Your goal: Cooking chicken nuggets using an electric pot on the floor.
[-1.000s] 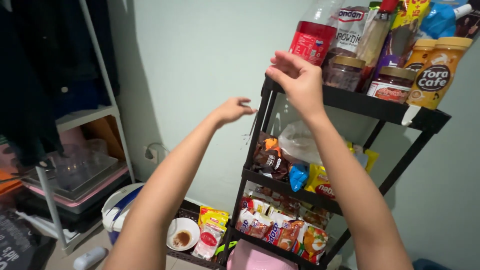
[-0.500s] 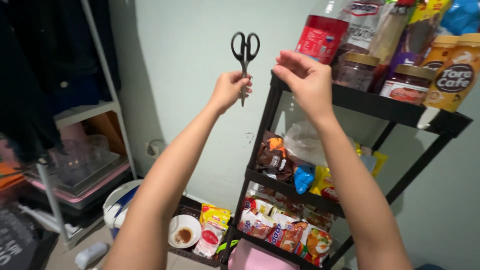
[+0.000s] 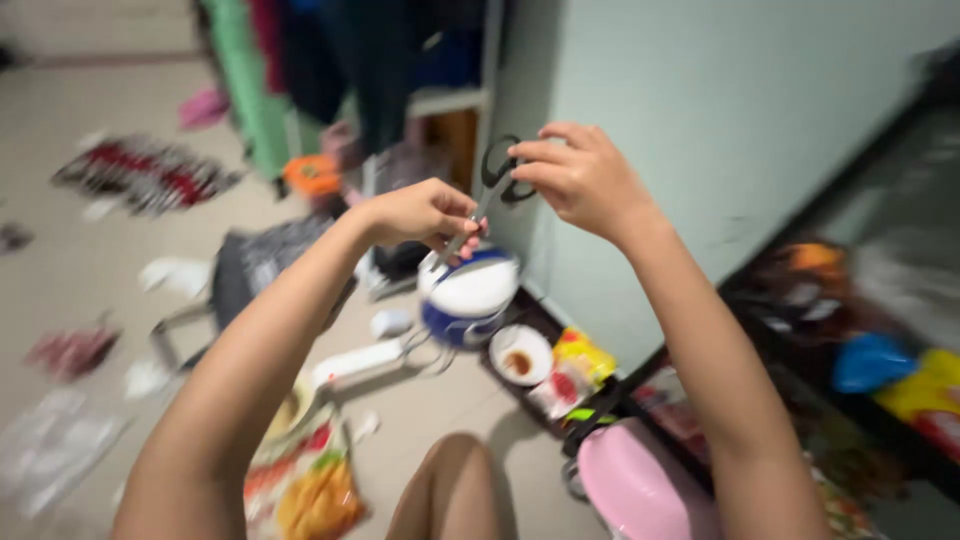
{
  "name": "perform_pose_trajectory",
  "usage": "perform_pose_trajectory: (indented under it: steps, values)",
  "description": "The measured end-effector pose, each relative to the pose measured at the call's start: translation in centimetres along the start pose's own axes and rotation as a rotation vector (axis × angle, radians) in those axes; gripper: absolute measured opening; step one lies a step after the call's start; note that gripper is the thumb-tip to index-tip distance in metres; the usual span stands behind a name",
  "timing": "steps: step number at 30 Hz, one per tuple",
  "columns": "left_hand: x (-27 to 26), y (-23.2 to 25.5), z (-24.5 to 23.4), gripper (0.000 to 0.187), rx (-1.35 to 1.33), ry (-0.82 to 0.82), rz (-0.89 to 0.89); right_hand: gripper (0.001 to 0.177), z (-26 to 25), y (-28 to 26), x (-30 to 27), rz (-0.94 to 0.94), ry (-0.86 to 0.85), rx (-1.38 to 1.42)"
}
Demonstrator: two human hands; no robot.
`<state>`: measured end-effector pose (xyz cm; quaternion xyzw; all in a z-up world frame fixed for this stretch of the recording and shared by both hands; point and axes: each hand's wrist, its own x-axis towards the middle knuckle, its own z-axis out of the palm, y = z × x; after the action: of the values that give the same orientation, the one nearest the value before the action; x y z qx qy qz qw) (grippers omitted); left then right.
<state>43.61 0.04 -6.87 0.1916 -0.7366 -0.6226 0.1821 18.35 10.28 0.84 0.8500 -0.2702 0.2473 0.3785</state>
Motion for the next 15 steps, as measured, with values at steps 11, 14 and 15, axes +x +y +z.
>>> perform_pose_trajectory:
  steps: [11, 14, 15]
  values:
    - [-29.6, -34.9, -3.9, 0.032, 0.316, 0.38, -0.194, 0.03, 29.4, -28.6, -4.8, 0.02, -0.373, 0.733]
    - [-38.2, -48.2, -3.2, 0.041, 0.537, 0.837, -0.502, 0.037, 36.4, -32.4, -10.3, 0.254, -0.653, 0.916]
    - [-40.3, -50.7, -2.7, 0.041, 0.537, 0.848, -0.501, 0.037, 39.2, -33.4, -12.2, 0.243, -0.651, 0.915]
